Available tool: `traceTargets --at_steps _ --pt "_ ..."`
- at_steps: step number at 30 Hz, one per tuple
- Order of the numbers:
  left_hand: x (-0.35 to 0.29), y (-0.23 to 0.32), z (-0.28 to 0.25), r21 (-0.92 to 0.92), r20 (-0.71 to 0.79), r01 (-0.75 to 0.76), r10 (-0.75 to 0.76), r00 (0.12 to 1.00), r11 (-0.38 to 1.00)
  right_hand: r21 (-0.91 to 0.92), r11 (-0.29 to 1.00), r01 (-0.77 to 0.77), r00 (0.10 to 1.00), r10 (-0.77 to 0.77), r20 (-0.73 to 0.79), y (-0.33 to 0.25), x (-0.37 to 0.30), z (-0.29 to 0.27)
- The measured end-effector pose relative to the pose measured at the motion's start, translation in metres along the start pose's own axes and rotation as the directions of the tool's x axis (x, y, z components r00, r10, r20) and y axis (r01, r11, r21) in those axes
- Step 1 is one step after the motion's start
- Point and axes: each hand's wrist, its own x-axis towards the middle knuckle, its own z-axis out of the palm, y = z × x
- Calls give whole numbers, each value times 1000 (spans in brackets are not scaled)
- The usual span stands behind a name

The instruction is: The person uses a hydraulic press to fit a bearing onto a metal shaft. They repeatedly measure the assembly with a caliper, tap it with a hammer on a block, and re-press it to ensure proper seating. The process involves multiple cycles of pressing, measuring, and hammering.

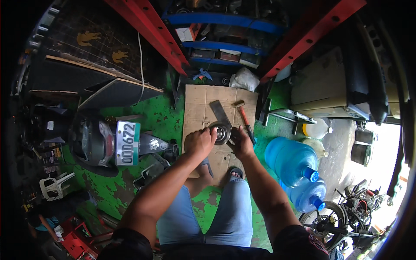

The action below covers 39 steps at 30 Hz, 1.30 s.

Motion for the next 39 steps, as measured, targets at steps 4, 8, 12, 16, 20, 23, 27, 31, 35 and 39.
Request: traceTargets --at_steps 4,8,12,16,20,23,27,31,35,39 --pt "68 -21 70 4 10 20 -20 1000 1000 -47 997 67 988 -60 143 -8 86 -41" --pt "125 -29 127 27 -9 30 -30 1000 999 -53 984 170 964 -154 218 -10 155 -76" --pt "155 -41 163 45 -82 27 -24 996 999 -336 938 89 984 -31 175 -10 178 -98" --pt "181 -38 202 56 -53 2 1 999 998 -998 -71 3 832 -553 42 15 243 -212" --pt "192 -46 212 53 -84 75 -71 994 996 -962 -264 -68 672 -725 151 39 260 -237" --pt "205 -44 211 98 -21 -5 7 1000 995 -982 -184 45 681 -714 165 34 271 -252" --pt "203 -29 212 79 9 19 -20 1000 997 -981 -75 178 666 -725 176 33 251 -234" --pt "208 -24 209 80 -7 12 -12 1000 997 -822 446 353 858 -505 95 -8 171 -151" --pt "209 -24 206 78 5 24 -24 1000 997 -724 470 504 827 -504 249 -34 152 -98" --pt "203 -21 205 52 11 31 -32 999 998 -728 618 298 937 -333 101 -28 177 -100"
